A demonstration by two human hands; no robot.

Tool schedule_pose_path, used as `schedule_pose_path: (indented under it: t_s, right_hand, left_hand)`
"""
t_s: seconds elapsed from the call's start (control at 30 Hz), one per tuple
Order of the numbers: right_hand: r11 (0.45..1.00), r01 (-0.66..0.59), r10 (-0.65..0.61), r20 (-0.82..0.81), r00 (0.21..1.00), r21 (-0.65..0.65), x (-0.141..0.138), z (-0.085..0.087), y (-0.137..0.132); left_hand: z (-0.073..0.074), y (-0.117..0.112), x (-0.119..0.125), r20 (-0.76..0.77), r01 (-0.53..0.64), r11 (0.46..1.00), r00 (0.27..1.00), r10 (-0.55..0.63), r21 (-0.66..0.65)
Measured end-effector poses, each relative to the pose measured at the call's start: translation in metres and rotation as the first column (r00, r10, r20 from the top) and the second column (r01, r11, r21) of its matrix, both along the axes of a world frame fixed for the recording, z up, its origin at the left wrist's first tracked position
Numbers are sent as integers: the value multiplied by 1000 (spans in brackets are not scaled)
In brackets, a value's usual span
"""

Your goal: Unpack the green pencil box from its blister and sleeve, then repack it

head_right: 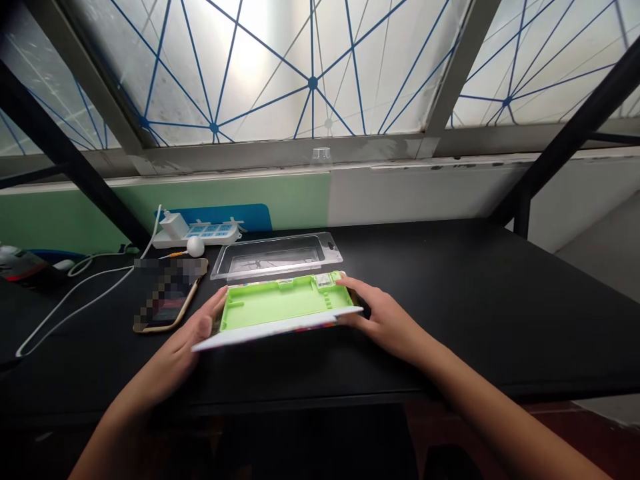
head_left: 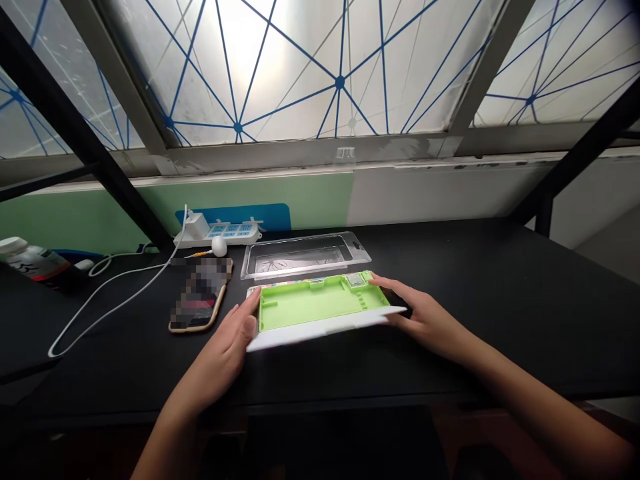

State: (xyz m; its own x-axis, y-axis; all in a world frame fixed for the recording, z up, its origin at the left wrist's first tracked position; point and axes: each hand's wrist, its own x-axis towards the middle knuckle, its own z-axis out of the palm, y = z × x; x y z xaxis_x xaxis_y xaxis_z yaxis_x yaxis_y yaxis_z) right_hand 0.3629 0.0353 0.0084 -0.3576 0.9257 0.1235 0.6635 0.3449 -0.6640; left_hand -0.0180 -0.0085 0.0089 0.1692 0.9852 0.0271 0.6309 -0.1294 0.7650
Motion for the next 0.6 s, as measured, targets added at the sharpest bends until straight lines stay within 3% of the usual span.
schedule_pose_path:
  t_s: [0.17, 0.4, 0.5, 0.6]
  right_hand:
    - [995, 85, -81, -62, 995, 59, -5, 0, -1]
    - [979, 83, -84, -2, 996, 186, -6, -12, -5]
    - [957, 92, -97, 4, 995, 276, -6, -8, -4]
    - [919, 102, -89, -52, 995, 381, -11, 8, 10]
  left_hand:
    - [-3, -1, -2, 102, 3, 1000, 995, -5, 21]
    - [-5, 1, 3, -1, 6, 999, 1000, -6, 48]
    - [1, -2, 5, -22, -25, 990, 999, 29, 138]
    - [18, 8, 8, -12, -95, 950, 995, 104, 296]
